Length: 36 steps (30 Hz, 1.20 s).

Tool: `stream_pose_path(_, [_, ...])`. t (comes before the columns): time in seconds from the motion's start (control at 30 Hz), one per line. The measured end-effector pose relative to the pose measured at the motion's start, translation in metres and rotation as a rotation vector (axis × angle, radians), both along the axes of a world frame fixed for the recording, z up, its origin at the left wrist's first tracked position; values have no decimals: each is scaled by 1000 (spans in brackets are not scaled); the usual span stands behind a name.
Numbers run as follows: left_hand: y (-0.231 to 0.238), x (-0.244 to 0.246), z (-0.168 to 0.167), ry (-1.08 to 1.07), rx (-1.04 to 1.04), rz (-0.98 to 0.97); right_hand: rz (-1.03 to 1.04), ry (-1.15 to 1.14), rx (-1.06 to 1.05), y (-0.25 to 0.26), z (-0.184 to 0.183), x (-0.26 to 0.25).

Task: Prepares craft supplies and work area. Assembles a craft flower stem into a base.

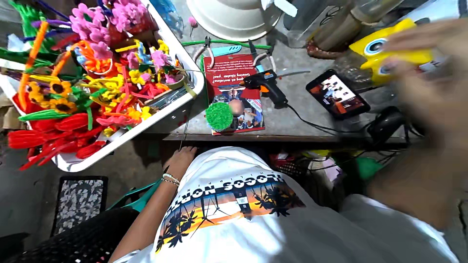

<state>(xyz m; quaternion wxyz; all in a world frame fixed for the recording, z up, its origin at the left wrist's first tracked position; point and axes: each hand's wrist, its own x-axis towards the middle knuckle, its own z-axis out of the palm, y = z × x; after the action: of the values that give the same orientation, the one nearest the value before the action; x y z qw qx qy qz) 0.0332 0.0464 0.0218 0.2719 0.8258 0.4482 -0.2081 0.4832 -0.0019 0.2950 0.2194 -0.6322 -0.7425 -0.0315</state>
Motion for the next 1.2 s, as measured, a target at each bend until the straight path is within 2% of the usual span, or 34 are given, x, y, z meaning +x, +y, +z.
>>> stream_pose_path(0.07, [1, 2, 1, 0, 11, 46, 206, 103, -63, 2, -35, -77])
stream_pose_path(0.13, [0, 5, 1, -2, 17, 134, 315, 228, -219, 11, -84, -123])
stream_pose_path(0.23, [-2, 8, -7, -13, 67, 242, 328, 373, -321, 32, -143, -162])
stream_pose_path(0.33, [-6, 10, -16, 12, 129, 264, 293, 412, -356, 49, -162, -183])
stream_pose_path(0.53, [-5, 12, -9, 30, 96, 249, 369, 516, -279, 57, -169, -200])
stream_pose_path(0.63, [-3, 10, -10, 13, 102, 264, 331, 545, -236, 54, -172, -199])
stream_pose_path(0.77, [3, 13, 13, 59, 14, 297, 270, 510, -246, 50, -178, -192])
stream_pose_path(0.87, [3, -1, 23, -84, -60, 330, 266, 491, -261, 49, -179, -188])
stream_pose_path(0.97, [1, -14, 58, -260, -145, 163, 298, 526, -325, 50, -168, -172])
stream_pose_path(1.07, [3, -16, 83, -441, -74, 119, 346, 628, -237, 52, -142, -152])
stream_pose_path(1.13, [6, -14, 72, -426, 16, 113, 350, 672, -149, 56, -125, -149])
stream_pose_path(1.2, [13, -8, 44, -366, -6, 74, 344, 613, -68, 67, -112, -155])
